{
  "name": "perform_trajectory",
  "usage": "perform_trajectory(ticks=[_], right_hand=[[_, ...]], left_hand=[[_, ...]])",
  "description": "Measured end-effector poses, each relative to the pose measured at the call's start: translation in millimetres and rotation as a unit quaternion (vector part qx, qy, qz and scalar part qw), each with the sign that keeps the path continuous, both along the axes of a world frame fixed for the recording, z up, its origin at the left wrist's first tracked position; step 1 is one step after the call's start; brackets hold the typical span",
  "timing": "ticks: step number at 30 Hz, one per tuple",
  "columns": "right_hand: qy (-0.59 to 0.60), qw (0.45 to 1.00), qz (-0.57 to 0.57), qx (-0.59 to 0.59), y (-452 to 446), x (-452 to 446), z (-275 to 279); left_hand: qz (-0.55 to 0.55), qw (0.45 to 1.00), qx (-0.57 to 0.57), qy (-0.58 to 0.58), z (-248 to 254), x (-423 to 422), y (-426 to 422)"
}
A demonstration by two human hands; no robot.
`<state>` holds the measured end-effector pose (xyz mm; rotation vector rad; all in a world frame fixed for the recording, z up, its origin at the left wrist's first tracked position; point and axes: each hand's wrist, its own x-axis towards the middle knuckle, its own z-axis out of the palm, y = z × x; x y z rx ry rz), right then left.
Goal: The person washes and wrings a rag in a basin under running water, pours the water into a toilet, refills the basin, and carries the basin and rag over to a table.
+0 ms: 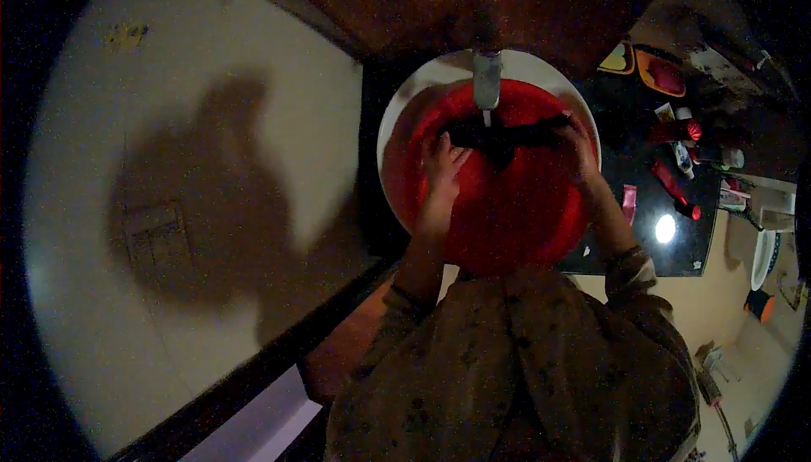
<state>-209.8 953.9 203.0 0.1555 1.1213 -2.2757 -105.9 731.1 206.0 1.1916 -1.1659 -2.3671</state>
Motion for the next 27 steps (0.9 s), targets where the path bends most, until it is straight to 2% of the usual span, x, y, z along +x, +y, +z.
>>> perform_trajectory(ticks=[1,2,3,4,6,8,10,12,13,15,16,18,19,21,22,24,25,27], right_hand=[[-0.001,1.000,0.001,0.000,10.1,-0.3,-17.7],[0.094,0.992,0.082,0.035,22.3,-0.3,-46.9],[0.189,0.966,0.162,0.068,23.7,0.9,-48.3],[0.188,0.966,0.163,0.068,28.9,3.9,-48.4],[0.222,0.883,0.350,0.222,19.3,17.5,7.0],[0.215,0.886,0.328,0.248,0.4,16.2,20.1],[0.207,0.888,0.307,0.274,-16.3,14.6,19.0],[0.294,0.882,0.266,0.254,-32.5,20.6,8.4],[0.292,0.883,0.266,0.253,-39.3,21.2,8.6],[0.094,0.933,0.259,0.234,-53.5,20.6,18.4],[0.094,0.932,0.262,0.232,-54.5,18.8,11.1],[0.054,0.958,0.244,0.140,-47.6,15.1,-10.2],[0.054,0.958,0.246,0.140,-38.6,11.9,-16.6],[0.125,0.956,0.198,0.175,-26.6,7.4,-20.9],[0.124,0.956,0.199,0.176,-26.0,8.5,-21.3],[0.120,0.952,0.153,0.237,-25.7,16.5,-7.0],[0.119,0.952,0.154,0.238,-26.8,20.4,0.6],[0.151,0.933,0.210,0.251,-32.2,28.3,16.8]], left_hand=[[0.001,1.000,0.000,-0.001,-2.2,0.2,1.4],[0.023,0.997,0.071,0.005,-8.3,0.1,0.6],[0.045,0.989,0.141,0.012,-6.7,-0.5,0.9],[0.046,0.989,0.140,0.011,-4.6,2.4,1.0],[-0.129,0.985,0.111,0.037,25.5,6.9,7.0],[-0.160,0.982,0.098,0.035,59.8,0.3,18.9],[-0.190,0.977,0.086,0.033,67.9,2.9,28.0],[-0.274,0.953,-0.126,-0.034,66.5,11.5,40.4],[-0.275,0.953,-0.126,-0.035,42.5,13.5,41.6],[-0.302,0.919,-0.252,0.033,-22.2,21.8,35.2],[-0.299,0.920,-0.253,0.030,-6.4,23.9,34.5],[-0.369,0.856,-0.355,-0.074,43.2,28.6,32.7],[-0.367,0.857,-0.354,-0.075,40.8,32.4,28.7],[-0.236,0.961,-0.139,0.020,26.9,40.6,19.3],[-0.236,0.962,-0.138,0.020,20.7,45.9,16.1],[-0.289,0.929,-0.227,0.047,15.1,57.0,14.4],[-0.289,0.929,-0.225,0.046,11.8,52.5,17.1],[-0.264,0.964,-0.006,-0.025,11.0,34.5,28.6]])
